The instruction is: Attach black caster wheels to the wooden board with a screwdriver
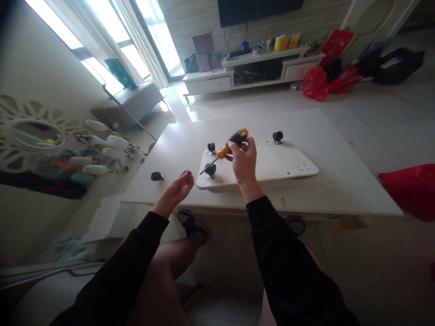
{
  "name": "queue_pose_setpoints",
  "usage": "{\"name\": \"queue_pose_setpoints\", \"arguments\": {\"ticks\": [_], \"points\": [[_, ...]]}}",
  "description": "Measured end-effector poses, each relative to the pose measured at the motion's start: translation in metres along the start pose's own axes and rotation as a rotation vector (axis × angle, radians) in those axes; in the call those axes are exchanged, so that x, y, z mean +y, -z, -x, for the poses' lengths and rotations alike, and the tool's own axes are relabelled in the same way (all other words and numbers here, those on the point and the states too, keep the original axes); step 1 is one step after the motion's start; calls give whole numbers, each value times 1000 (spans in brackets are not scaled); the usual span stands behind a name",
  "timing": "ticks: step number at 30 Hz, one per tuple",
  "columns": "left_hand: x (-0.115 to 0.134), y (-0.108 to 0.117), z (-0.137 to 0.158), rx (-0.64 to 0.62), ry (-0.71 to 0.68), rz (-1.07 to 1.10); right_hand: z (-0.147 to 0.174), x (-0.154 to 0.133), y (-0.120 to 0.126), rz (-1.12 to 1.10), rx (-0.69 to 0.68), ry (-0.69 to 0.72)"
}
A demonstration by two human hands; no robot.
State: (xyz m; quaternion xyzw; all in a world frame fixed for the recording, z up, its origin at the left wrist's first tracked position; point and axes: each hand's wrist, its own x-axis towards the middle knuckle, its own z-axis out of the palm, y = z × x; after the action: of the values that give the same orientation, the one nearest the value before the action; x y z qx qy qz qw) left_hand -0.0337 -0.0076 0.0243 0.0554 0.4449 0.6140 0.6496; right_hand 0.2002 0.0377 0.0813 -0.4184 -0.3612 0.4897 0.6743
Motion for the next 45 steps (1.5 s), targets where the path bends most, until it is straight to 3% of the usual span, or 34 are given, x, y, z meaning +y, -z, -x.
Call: {"name": "queue_pose_setpoints", "arguments": {"ticks": [18,28,45], "points": [[-14,-16,14,-48,26,98,10,9,-15,-74,-67,29],[-25,-22,11,26,-100,128,14,7,-16,-21,-80,33],[-25,-15,5,-63,-216,11,8,12,-11,-73,7,-19]]}}
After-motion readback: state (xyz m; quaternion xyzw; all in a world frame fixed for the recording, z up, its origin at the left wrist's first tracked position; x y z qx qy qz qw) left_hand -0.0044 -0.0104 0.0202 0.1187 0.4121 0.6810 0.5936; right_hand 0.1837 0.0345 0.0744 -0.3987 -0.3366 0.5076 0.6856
